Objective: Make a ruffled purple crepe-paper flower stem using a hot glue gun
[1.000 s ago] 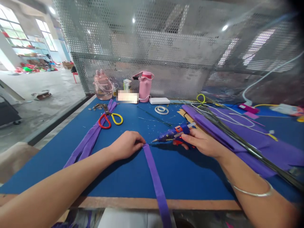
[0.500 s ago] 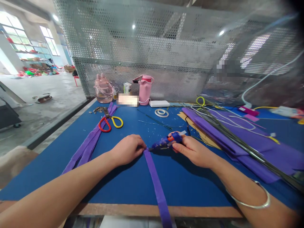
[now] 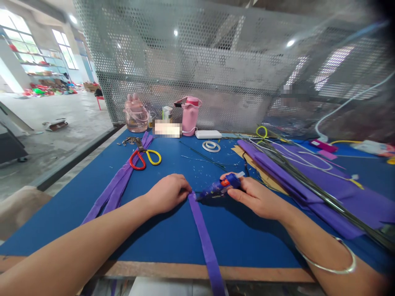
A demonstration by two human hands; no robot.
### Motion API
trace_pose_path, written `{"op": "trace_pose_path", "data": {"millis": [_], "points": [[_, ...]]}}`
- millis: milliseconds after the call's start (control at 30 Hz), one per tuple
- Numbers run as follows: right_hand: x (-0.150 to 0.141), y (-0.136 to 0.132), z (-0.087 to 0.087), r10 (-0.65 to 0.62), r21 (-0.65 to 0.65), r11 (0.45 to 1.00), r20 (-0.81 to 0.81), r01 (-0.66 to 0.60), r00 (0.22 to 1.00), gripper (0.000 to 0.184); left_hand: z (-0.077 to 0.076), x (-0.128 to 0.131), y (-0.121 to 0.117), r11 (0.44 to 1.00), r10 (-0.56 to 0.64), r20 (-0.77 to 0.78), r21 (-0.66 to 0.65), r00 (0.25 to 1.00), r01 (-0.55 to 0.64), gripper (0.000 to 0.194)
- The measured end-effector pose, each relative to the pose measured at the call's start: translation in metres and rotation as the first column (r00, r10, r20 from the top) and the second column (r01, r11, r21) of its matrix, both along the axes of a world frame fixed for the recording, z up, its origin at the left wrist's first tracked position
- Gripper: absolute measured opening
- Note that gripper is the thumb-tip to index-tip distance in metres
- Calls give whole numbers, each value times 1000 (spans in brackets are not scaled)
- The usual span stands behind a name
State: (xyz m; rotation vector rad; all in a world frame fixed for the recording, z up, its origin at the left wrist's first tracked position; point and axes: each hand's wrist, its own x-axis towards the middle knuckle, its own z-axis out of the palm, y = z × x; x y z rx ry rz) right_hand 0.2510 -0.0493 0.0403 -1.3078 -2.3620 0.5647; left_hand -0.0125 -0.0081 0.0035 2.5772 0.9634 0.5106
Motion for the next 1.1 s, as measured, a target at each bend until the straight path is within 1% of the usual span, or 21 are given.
{"op": "trace_pose_path", "data": {"millis": [167,300,367,500,567,633,667,733,800,833,900,967,1033,1100], "points": [[-2,1,1,-54,37,998,6,53,999,33,0,0,0,1000,8,-15,3,1000,-8,19],[-2,0,2,3,-28,1000,-1,-3,1000,34,1,0,-2,1000,2,-42,29,999,-1,21],[-2,0,2,-5,-53,999,-14,5,1000,36,2,-1,-2,999,-3,-63,48,998,6,24],[-3,1,1,-35,-10,999,-12,34,999,40,5,0,-5,997,14,-121,72,993,-5,34],[-1,0,1,-13,-52,999,-12,12,1000,41,7,0,-6,997,17,-147,81,989,-6,37],[5,0,0,-2,-128,992,-40,-3,999,44,8,0,-7,997,17,-161,83,987,-3,39],[9,0,1,-17,-156,988,-73,5,997,46,9,0,-7,997,16,-161,81,987,-3,40],[19,4,3,-91,-157,985,-161,66,983,49,9,-1,-7,997,8,-158,72,987,4,42],[30,14,6,-170,-92,984,-217,153,961,48,9,-2,-6,998,-5,-162,63,987,15,45],[36,21,7,-194,-30,981,-213,192,958,46,9,-3,-6,998,-9,-168,64,986,20,46],[45,39,8,-216,136,964,-110,230,970,42,10,-2,-7,997,-7,-182,79,983,22,46],[50,60,3,-250,281,931,30,232,968,45,11,-1,-9,995,-2,-185,97,983,20,40],[52,82,-6,-285,319,917,100,240,953,52,13,0,-11,995,4,-170,99,985,14,33],[53,102,-17,-309,311,915,138,255,941,55,14,1,-13,997,14,-140,81,990,-3,30]]}}
